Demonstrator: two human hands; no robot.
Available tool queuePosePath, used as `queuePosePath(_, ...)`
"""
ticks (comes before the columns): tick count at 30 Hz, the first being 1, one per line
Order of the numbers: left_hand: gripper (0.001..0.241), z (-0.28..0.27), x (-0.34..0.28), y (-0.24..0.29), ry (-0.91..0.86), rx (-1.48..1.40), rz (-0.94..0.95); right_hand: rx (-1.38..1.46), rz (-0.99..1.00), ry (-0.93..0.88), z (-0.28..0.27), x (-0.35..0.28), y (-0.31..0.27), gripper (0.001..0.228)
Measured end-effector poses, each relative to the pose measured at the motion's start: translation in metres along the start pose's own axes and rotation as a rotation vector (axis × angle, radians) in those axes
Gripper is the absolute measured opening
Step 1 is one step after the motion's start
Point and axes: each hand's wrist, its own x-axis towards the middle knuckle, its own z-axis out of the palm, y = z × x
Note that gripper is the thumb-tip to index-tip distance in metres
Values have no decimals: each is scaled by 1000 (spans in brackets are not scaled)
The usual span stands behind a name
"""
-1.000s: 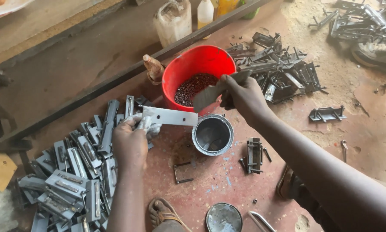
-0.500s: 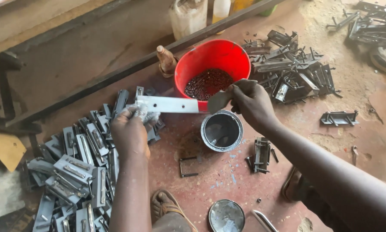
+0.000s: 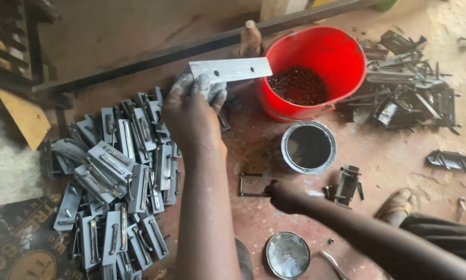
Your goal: The person is coating metal brackets with a black substance by dipping them and using a flat tool before proceeding with assembly.
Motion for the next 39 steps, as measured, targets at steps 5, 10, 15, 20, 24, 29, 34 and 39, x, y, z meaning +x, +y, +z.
queuePosePath(5,33,0,18,3,42,-14,14,-730,-771,407,106,60,1,16)
queuePosePath(10,21,-6,21,10,5,-70,-131,-94,402,-308,122,52,-46,79)
queuePosePath(15,17,-2,10,15,-10,-14,-139,21,476,-144,98,31,-28,43)
queuePosePath(20,16,8,4,-5,-66,-67,-96,16,500,12,118,21,43,32)
queuePosePath(24,20,23,0,-23,-75,4,-64,-246,346,-53,120,14,78,29)
queuePosePath(29,25,32,-13,-39,-85,71,-31,-329,468,-62,125,-12,105,34)
queuePosePath(34,22,37,-16,-56,-118,228,-7,-475,286,90,140,-21,118,39)
queuePosePath(39,19,44,-26,-64,-169,266,9,-635,136,262,235,36,190,36)
